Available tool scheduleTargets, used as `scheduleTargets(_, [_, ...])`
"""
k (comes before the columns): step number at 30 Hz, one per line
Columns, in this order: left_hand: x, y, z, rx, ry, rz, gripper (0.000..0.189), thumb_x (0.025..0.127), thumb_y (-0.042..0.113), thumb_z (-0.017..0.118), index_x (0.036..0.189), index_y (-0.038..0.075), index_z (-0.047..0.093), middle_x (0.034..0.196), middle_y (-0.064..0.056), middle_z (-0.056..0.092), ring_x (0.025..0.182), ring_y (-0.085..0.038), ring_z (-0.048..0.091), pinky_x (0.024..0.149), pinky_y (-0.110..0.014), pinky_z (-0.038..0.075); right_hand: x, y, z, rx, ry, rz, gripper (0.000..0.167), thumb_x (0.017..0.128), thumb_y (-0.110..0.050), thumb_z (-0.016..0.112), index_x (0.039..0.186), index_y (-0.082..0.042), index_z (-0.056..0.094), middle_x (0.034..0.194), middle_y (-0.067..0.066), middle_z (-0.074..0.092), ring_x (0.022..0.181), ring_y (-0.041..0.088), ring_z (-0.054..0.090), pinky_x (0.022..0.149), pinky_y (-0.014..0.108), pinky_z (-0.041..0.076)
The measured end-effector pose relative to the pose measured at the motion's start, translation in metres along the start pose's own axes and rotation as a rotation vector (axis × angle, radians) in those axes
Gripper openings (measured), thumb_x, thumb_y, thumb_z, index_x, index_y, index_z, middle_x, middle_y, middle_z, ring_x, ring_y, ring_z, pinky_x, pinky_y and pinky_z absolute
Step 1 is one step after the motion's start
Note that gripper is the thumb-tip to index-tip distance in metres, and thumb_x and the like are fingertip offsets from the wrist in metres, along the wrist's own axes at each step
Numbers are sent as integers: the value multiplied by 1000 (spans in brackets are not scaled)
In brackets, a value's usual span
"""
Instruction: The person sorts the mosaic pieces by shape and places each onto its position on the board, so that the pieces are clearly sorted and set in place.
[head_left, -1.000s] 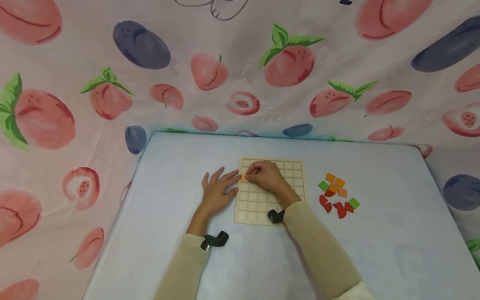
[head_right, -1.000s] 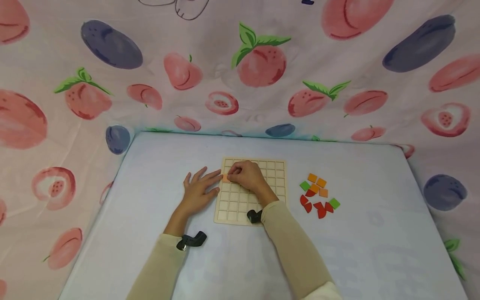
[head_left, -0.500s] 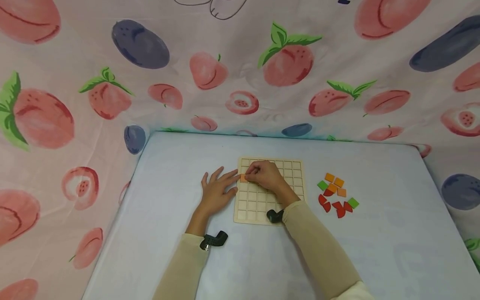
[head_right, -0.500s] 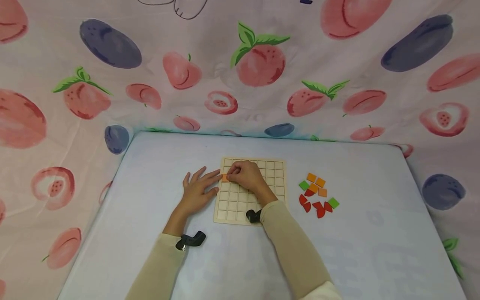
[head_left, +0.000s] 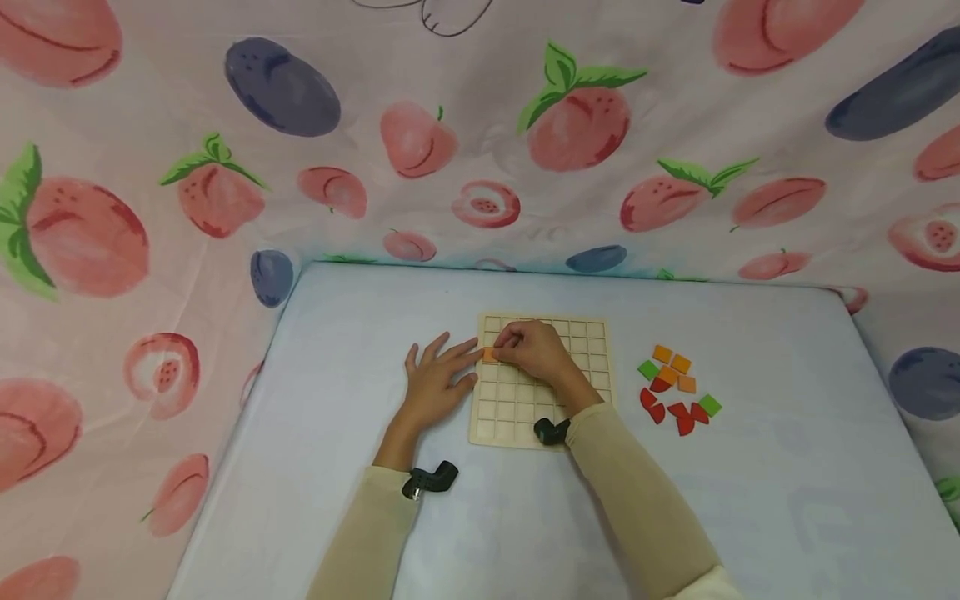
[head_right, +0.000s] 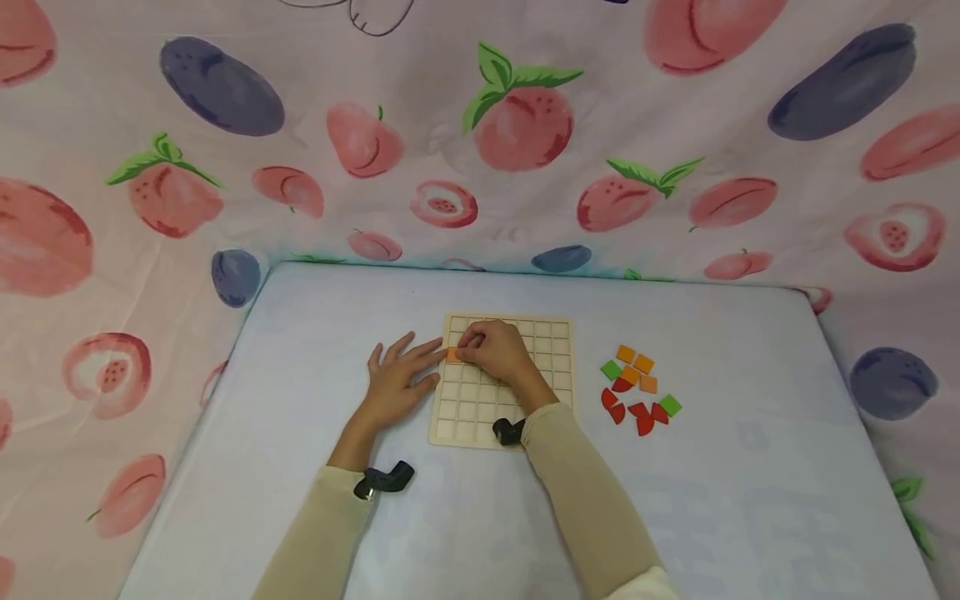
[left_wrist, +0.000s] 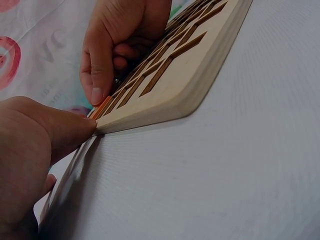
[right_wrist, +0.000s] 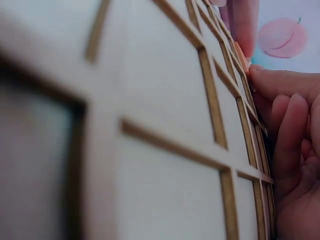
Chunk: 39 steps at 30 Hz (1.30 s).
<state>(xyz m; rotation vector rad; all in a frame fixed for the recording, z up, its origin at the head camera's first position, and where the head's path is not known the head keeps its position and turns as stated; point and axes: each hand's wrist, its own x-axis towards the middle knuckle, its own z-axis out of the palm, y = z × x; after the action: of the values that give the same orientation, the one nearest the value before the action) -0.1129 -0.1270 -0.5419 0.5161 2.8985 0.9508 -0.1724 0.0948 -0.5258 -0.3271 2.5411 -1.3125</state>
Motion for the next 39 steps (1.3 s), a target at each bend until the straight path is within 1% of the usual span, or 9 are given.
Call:
scheduleTargets(8, [3,2,1,7,-8,-2,43,101,34,60,144,31,60,158,15,47,158,-26,20,121,-66,-5,-11,5,-11,157,4,31,13,89,-24,80,98,-15,77,88,3,74,75,18,67,71,31,55])
scheduleTargets(13, [3,2,-1,13,-11,-19,43,101,33,60,144,31,60,158,15,47,158,-26,20,121,-65,-6,-25,11,-33,210,32,7,14,90,-23,79,100,-14,76,92,5,74,80,20,69,72,32,57])
scheduleTargets(16, [3,3,-3,2,-3,-26,43,100,33,61,143,31,60,158,14,47,158,-26,20,121,-64,-7,-36,15,-55,178,77,-6,16,91,-26,78,101,-13,76,93,7,73,80,20,67,72,32,56])
scheduleTargets(19, [3,3,-3,-6,-1,-26,43,100,33,61,143,31,61,157,14,48,158,-26,20,121,-64,-6,-50,21,-80,112,138,19,20,92,-28,77,103,-11,75,96,9,74,81,20,67,73,31,55])
scheduleTargets(23, [1,3,-2,-6,-5,-29,42,100,32,61,142,31,61,157,14,48,157,-27,21,120,-65,-6,-69,34,-112,-21,209,111,20,92,-29,76,103,-11,75,97,9,74,81,19,66,70,30,54])
scheduleTargets(26, [0,2,0,-4,1,-25,43,99,32,61,142,30,62,157,13,49,157,-28,22,120,-66,-5,-82,46,-135,-119,227,192,20,94,-30,74,103,-12,74,96,10,73,83,22,63,67,31,53])
scheduleTargets(29, [0,2,1,0,4,-22,43,100,33,61,143,31,61,157,13,48,157,-27,21,120,-66,-5,-96,58,-156,-191,212,288,27,95,-35,71,109,-11,72,101,13,72,88,27,62,68,30,52])
scheduleTargets(33, [0,1,1,5,-1,-26,43,100,34,60,143,32,60,157,14,47,158,-26,20,121,-66,-5,-112,76,-178,-231,144,411,44,95,-46,69,118,-8,68,114,18,70,101,32,60,74,33,51])
scheduleTargets(39, [1,0,2,5,2,-23,43,100,34,60,144,32,60,157,15,48,158,-26,21,121,-66,-5,-129,106,-200,-230,49,470,63,92,-58,67,129,-8,63,127,21,62,118,39,51,93,57,48])
